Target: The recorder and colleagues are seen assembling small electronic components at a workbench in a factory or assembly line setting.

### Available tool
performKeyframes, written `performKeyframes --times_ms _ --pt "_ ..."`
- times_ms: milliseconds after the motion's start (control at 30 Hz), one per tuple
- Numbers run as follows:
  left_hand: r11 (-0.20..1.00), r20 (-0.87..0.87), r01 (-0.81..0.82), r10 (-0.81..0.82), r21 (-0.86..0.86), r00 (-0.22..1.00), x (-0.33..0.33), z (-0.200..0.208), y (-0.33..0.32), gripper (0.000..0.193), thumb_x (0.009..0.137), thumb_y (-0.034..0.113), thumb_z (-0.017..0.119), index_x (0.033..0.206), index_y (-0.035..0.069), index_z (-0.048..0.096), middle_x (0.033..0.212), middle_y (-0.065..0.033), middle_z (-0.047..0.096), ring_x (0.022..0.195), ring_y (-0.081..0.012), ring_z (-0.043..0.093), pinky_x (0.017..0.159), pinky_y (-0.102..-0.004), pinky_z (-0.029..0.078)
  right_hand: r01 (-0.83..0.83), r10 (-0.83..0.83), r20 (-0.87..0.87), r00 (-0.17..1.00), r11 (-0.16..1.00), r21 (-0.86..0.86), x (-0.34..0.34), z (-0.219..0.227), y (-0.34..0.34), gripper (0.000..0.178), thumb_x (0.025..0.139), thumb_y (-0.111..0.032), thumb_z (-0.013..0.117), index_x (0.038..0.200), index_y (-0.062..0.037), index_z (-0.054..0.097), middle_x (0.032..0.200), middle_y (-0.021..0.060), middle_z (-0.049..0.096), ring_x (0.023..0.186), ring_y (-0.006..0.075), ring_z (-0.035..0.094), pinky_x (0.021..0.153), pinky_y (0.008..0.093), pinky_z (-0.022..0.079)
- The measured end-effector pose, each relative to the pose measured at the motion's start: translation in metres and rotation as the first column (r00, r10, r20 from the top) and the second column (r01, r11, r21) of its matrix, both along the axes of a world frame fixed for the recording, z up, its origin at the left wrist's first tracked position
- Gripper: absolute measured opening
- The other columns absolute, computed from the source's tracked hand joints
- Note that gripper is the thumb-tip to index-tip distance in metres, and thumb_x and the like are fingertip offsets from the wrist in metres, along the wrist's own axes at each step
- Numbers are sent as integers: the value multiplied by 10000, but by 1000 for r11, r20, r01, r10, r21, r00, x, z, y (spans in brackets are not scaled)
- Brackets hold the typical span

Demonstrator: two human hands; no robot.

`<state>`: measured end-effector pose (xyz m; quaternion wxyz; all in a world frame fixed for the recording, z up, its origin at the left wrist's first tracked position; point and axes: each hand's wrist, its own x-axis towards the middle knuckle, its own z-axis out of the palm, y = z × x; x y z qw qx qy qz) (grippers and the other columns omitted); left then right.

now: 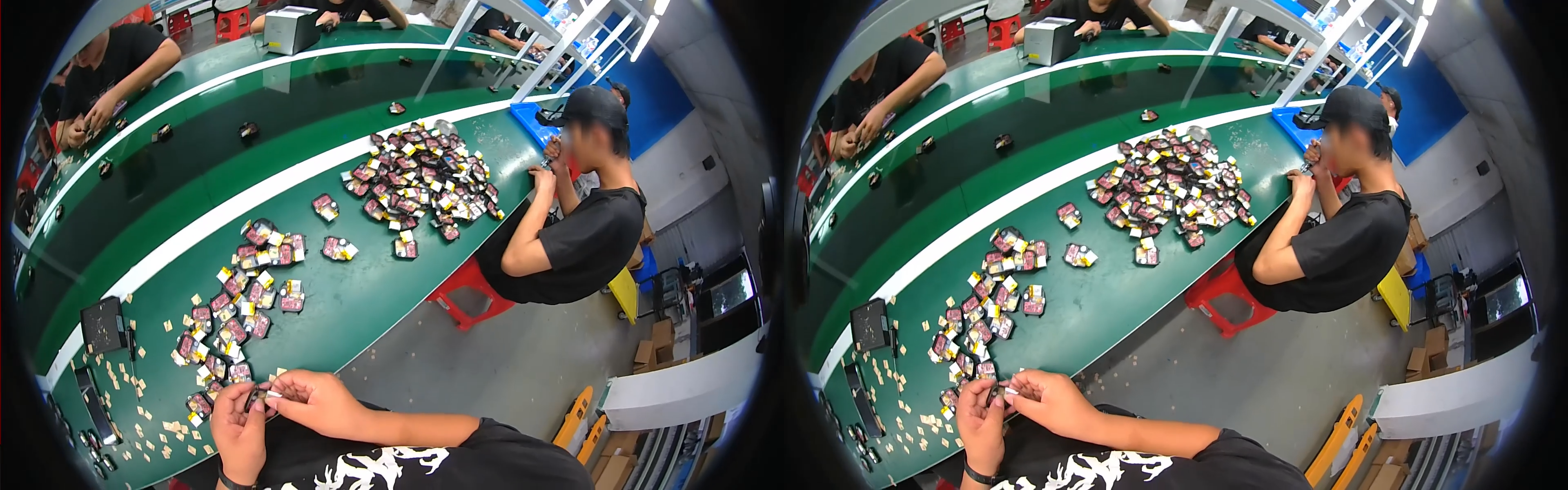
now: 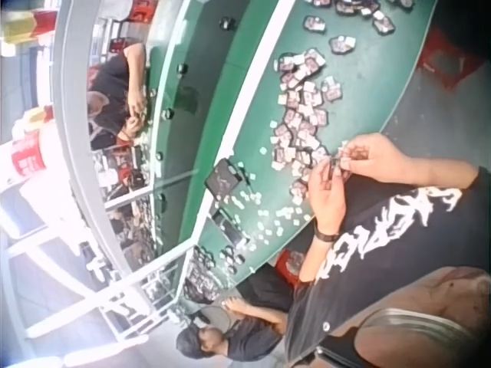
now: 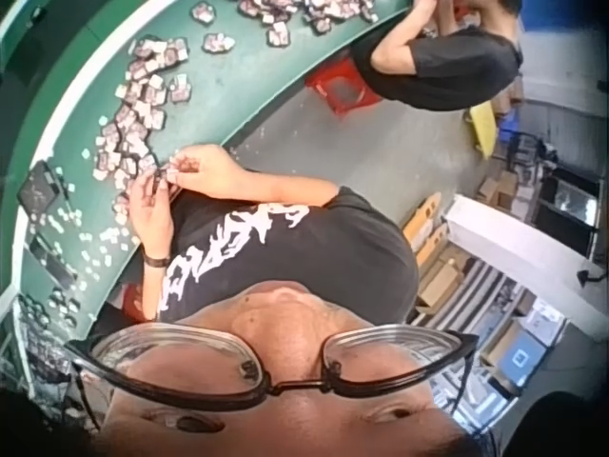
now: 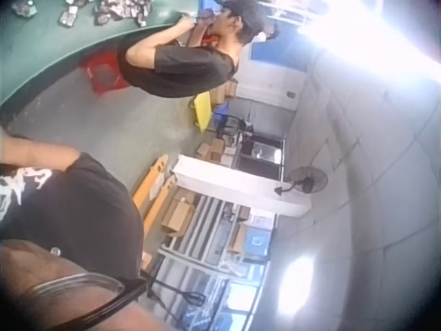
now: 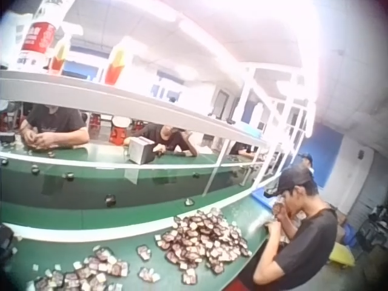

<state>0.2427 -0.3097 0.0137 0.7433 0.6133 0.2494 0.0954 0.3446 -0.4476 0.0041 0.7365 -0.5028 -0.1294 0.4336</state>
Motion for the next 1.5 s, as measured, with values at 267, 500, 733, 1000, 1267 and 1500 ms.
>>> performKeyframes --times_ms 267,500,733,1000,1267,1500 --pt "950 85 125 -105 -286 991 27 17 4 292 981 -21 512 1271 -51 501 1162 -125 625 1053 -171 632 855 -294 568 133 -127 135 983 991 -34 16 17 -10 117 957 5 593 1061 51 621 1052 122 699 924 151 683 820 276 559" --pt "950 40 51 -41 -307 998 17 15 9 279 970 -33 524 1248 -50 521 1168 -145 638 1020 -179 651 847 -291 578 42 -31 71 997 987 -153 21 18 -1 103 921 42 631 1019 66 609 993 112 693 890 118 668 784 245 544" --pt "959 33 92 -86 -267 996 13 14 8 278 968 -43 508 1244 -25 534 1190 -120 605 1071 -170 624 893 -305 569 149 -95 284 954 973 -174 7 15 -3 103 895 51 663 993 54 634 910 69 694 775 78 642 691 217 525" --pt "956 106 43 -13 -290 994 7 12 14 276 964 -61 502 1239 -41 516 1214 -164 619 1103 -195 622 953 -342 536 -149 201 168 965 949 -279 15 35 -5 148 995 -127 574 1041 10 607 809 80 664 568 46 528 505 187 410" --pt "991 167 12 11 -134 986 4 15 14 248 969 -55 496 1208 -55 560 1210 -162 625 1118 -198 613 968 -334 497 -192 150 -211 966 962 -196 9 38 5 154 1015 -127 520 1101 -66 407 769 129 655 435 88 507 365 202 332" --pt "991 192 84 -63 -103 979 -1 11 20 265 955 -74 492 1208 -64 570 1197 -173 632 1108 -193 615 954 -329 504 -177 141 -412 900 983 -51 13 33 5 136 1009 -151 531 1054 -69 431 716 146 651 380 107 483 327 205 297"
